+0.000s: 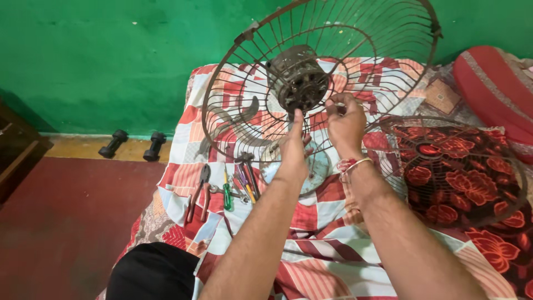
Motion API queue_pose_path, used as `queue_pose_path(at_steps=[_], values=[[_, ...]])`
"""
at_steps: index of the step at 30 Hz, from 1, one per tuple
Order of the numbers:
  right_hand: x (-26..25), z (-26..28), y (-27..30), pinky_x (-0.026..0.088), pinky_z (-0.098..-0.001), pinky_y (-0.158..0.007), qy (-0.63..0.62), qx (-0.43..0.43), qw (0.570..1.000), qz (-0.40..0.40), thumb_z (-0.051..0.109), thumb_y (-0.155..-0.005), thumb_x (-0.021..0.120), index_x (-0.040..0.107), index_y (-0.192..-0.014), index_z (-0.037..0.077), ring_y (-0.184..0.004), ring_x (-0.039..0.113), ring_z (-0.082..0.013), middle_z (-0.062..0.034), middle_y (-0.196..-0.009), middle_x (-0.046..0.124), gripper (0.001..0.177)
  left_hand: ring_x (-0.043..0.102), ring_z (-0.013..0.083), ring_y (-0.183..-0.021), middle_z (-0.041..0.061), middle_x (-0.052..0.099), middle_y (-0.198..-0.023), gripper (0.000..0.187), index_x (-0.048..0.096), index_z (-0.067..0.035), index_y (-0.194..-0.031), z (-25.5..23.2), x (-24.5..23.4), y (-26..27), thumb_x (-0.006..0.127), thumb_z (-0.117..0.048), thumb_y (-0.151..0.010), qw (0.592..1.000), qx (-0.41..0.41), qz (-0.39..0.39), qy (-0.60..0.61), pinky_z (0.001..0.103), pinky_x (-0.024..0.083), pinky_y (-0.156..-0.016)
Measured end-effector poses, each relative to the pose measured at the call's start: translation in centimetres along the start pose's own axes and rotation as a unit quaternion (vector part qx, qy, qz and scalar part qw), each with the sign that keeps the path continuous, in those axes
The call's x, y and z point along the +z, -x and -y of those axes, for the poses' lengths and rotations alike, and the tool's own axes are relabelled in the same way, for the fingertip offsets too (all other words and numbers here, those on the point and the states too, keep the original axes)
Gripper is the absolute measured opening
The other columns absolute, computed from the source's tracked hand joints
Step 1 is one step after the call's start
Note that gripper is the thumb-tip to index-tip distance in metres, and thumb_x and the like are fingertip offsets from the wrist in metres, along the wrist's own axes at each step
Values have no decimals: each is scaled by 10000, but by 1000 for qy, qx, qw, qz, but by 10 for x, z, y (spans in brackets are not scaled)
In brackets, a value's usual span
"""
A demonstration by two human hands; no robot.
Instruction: The person uses a screwdriver and pliers to tighten screws on the back of a fan motor housing, then attaches the front and rear wire cages to the fan assembly. The fan blades and other tools remain on the bed during the process.
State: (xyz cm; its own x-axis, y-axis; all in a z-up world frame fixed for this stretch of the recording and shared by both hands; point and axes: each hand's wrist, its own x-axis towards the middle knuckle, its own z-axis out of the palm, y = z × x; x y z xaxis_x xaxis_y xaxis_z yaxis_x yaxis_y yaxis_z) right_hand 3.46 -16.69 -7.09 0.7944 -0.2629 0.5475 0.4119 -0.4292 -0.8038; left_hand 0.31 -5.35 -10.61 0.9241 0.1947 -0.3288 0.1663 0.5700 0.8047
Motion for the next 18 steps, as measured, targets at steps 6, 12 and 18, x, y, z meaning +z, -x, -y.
queue_pose_path(at_steps=[6,12,18], values=[[-3,-6,-17,531,-280,-698,-31,2,999,36,93,-949,730,686,-1000,54,-778,669,-99,-31,-907,728,78,537,296,-1225,140,494,-1478,1202,302,-153,-1594,-4,4,-5,554,-882,-673,991,-52,92,77,455,453,-924],[-7,-5,-28,529,-270,-732,-50,-66,995,62,58,-953,748,670,-990,35,-795,638,-92,-13,-892,691,90,555,294,-1230,138,499,-1505,1104,232,-256,-1591,1,20,3,558,-848,-718,978,-68,77,181,497,466,-976],[-16,15,-25,513,-265,-694,-50,5,995,82,84,-968,735,687,-1011,59,-762,630,-85,-9,-867,711,69,647,274,-994,107,604,-1320,898,561,-159,-1420,-5,38,2,687,-735,-743,974,-70,-58,208,453,569,-813]])
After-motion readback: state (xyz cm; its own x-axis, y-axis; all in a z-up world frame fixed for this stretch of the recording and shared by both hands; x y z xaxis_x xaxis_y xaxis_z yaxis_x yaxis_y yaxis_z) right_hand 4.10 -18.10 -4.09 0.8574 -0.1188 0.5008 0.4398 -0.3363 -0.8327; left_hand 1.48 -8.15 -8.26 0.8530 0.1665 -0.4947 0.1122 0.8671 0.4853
